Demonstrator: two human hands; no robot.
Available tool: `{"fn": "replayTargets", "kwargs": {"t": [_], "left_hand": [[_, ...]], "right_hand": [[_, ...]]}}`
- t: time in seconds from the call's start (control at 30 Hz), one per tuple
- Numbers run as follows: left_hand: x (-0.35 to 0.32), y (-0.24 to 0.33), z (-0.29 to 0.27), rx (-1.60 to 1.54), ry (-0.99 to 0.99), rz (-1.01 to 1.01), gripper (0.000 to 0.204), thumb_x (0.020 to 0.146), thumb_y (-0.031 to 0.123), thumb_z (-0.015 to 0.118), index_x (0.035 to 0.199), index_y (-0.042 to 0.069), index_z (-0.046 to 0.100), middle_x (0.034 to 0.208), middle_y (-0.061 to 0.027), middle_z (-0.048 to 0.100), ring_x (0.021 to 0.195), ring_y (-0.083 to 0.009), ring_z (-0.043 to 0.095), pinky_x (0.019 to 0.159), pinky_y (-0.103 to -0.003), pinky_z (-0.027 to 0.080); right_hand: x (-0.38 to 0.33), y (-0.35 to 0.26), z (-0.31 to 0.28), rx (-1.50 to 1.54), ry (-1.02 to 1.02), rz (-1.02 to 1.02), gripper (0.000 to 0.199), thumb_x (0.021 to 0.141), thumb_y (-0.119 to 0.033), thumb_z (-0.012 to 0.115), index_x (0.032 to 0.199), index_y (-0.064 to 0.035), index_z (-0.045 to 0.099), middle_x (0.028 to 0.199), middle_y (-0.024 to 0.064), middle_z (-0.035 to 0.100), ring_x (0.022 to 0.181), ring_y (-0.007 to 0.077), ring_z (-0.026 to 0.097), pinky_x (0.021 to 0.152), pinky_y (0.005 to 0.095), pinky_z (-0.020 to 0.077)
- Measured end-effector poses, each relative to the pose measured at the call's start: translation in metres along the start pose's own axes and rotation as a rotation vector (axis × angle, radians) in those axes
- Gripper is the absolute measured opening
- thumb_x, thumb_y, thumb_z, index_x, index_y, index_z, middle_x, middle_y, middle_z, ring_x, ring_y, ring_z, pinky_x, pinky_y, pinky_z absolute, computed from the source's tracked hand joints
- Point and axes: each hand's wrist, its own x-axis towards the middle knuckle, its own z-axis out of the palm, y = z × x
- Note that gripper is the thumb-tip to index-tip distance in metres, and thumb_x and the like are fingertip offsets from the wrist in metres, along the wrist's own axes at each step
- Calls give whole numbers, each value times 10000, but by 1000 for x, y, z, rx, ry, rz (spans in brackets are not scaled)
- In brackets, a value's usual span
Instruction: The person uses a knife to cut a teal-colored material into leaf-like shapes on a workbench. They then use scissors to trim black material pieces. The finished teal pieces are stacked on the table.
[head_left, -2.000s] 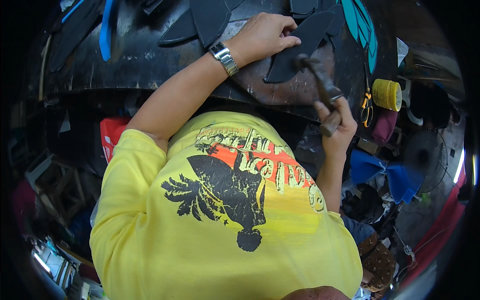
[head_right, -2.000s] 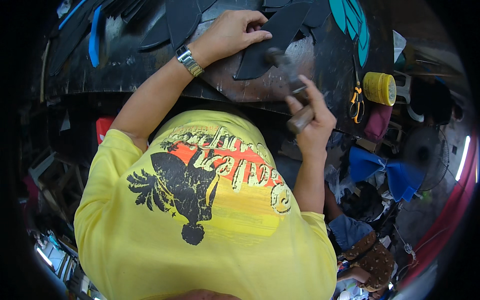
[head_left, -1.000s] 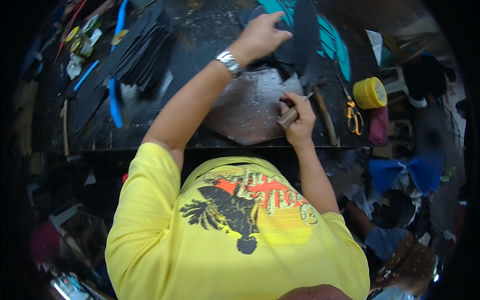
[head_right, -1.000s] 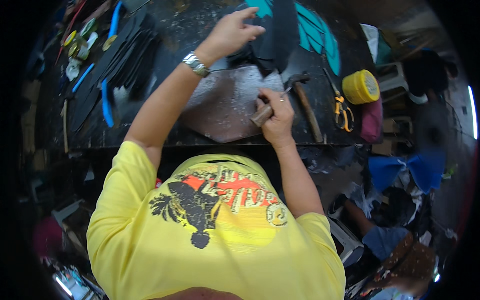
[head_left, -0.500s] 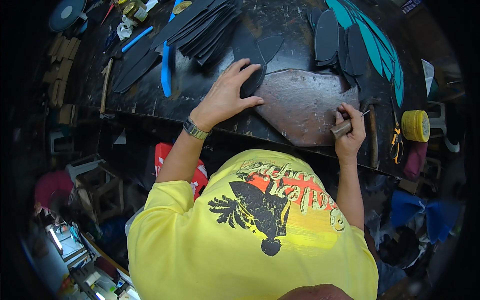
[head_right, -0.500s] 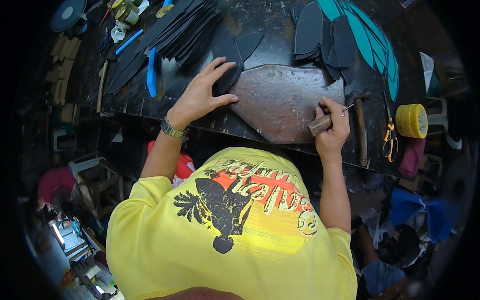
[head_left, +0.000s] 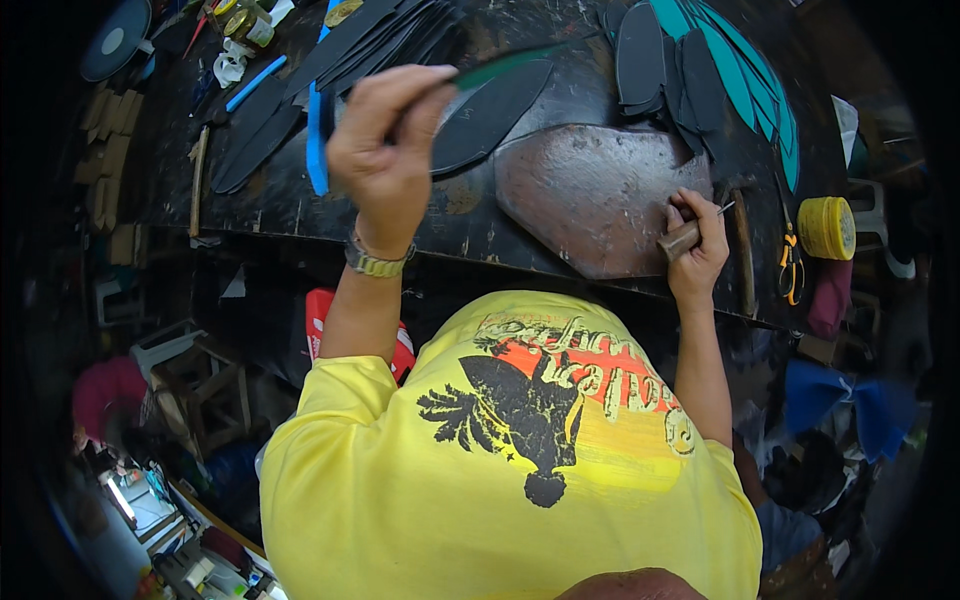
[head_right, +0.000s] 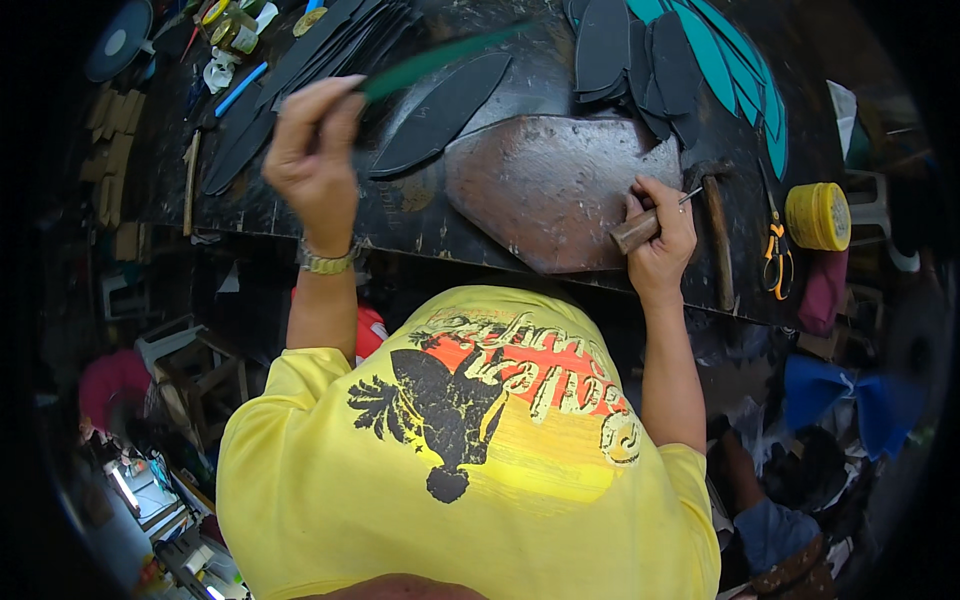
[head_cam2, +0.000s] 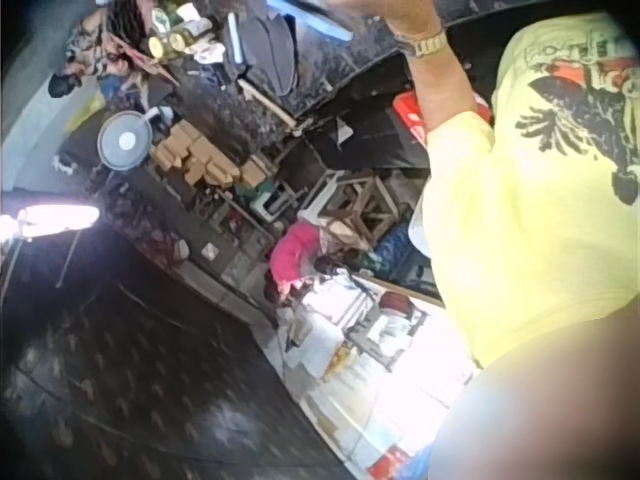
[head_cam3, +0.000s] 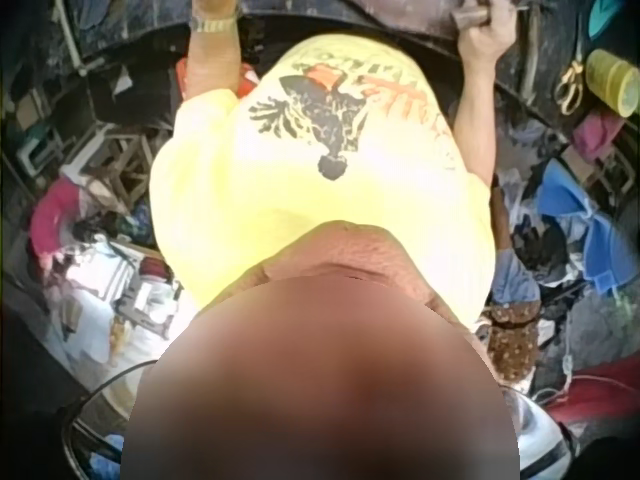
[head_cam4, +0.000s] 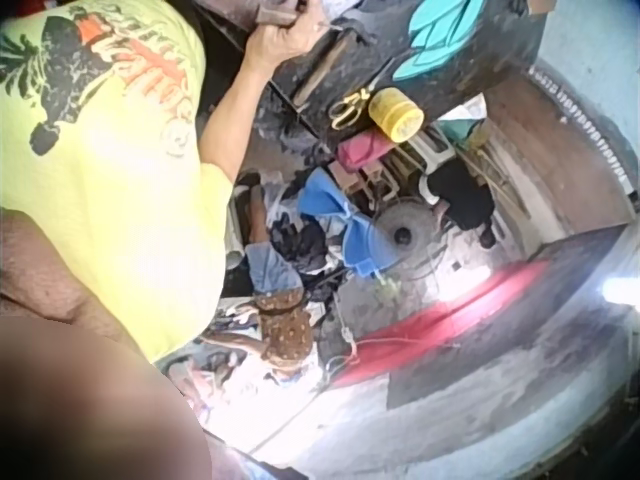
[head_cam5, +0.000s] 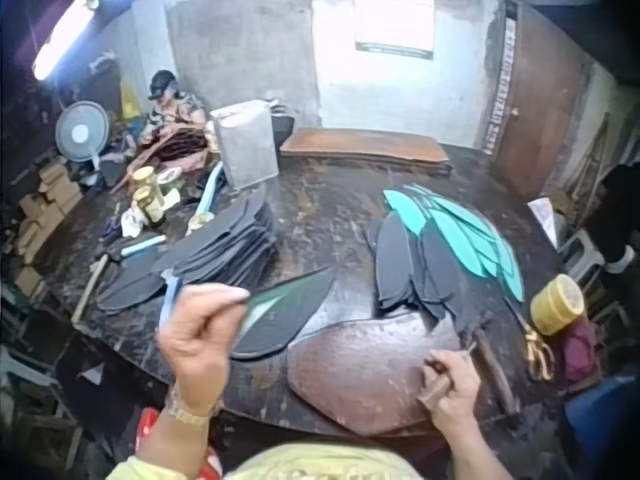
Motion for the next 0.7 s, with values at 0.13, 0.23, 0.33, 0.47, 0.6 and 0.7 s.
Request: {"fn": "replayTargets", "kwargs": {"t": [0.13,0.23,0.33,0.47,0.6,0.7], "left_hand": [[-10,22,16,-807,78,-620,158,983,100,676,1115,16,660,853,-43,693,649,-115,681,535,-208,505],[-34,28,45,-674,-462,-845,141,1005,140,645,1051,6,641,769,-41,667,666,-99,691,548,-212,531],[-59,34,59,-445,-890,-1019,173,995,133,647,1051,-31,638,772,-29,677,648,-93,688,558,-209,536],[-71,37,62,-348,-1045,-893,184,980,127,656,1046,-44,656,751,-39,674,642,-93,693,555,-211,524],[-65,31,63,-138,-1002,-683,213,920,151,703,1025,-33,682,674,-78,627,592,-116,650,546,-281,492],[-63,30,61,-9,-994,-586,234,857,191,735,976,-8,705,671,-107,613,573,-184,594,565,-354,461]], "right_hand": [[-4,4,4,272,75,51,316,980,-97,676,1260,7,575,1008,102,685,930,161,643,861,290,503],[1,1,-3,370,268,117,505,1043,-452,539,1258,5,528,955,89,675,825,135,617,769,284,493],[13,-7,-17,353,543,224,567,1026,-548,518,1220,-19,583,1007,77,650,829,139,584,792,288,470],[27,-31,-38,85,522,-13,528,1017,-530,554,1121,-20,646,1014,56,598,917,140,566,848,297,442],[50,-54,-53,-128,592,-278,459,1027,-438,585,1140,6,621,981,88,636,869,161,608,813,305,500],[61,-64,-57,109,669,-236,353,1028,-353,615,1080,-6,656,952,78,661,802,137,610,761,255,494]]}}
